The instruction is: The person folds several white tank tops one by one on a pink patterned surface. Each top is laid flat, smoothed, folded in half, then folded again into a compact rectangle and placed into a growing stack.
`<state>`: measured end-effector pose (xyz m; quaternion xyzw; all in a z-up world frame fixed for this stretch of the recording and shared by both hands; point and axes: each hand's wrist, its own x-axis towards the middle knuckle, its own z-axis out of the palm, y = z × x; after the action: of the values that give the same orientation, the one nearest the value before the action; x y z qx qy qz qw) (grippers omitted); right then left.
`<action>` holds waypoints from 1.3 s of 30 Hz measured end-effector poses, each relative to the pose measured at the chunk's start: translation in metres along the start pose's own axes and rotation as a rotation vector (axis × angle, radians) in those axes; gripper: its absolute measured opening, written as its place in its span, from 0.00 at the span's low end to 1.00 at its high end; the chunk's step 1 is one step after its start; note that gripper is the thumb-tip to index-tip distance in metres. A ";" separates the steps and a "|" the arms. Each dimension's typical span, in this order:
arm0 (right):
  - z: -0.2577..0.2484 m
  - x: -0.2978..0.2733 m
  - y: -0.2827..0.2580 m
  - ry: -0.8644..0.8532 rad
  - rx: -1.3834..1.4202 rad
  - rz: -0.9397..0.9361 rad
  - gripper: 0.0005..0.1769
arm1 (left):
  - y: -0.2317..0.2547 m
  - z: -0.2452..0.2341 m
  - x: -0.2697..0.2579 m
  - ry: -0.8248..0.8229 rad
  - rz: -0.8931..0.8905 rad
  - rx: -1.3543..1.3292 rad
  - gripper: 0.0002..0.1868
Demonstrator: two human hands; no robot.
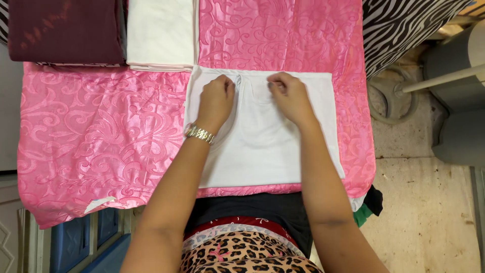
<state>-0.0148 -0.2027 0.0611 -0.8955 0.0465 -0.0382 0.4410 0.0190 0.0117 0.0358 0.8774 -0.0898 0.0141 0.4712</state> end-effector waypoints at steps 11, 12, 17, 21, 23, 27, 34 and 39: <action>0.100 0.011 0.047 0.225 0.522 0.023 0.05 | -0.013 0.064 0.042 0.065 -0.088 0.239 0.10; 0.102 0.009 0.048 0.231 0.551 0.024 0.05 | -0.015 0.064 0.042 0.100 -0.068 0.197 0.08; 0.097 0.011 0.046 0.245 0.635 0.049 0.05 | -0.011 0.058 0.035 0.143 -0.134 -0.034 0.06; 0.092 0.010 0.035 0.261 0.545 0.090 0.05 | -0.012 0.060 0.026 0.138 -0.268 -0.246 0.06; 0.087 0.010 0.028 0.255 0.464 0.076 0.05 | -0.017 0.065 0.027 0.134 -0.270 -0.317 0.07; 0.082 0.007 0.013 0.186 0.305 0.123 0.10 | -0.033 0.071 0.025 0.217 -0.040 -0.251 0.05; 0.077 0.006 0.012 0.147 0.186 0.081 0.23 | -0.027 0.065 0.012 0.045 -0.302 -0.615 0.06; 0.077 0.005 0.024 0.135 0.232 0.092 0.28 | -0.014 0.054 0.001 0.023 -0.334 -0.689 0.05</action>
<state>-0.0028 -0.1576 -0.0044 -0.8308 0.1125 -0.0831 0.5388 0.0194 -0.0254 -0.0052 0.6700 0.0602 -0.0843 0.7351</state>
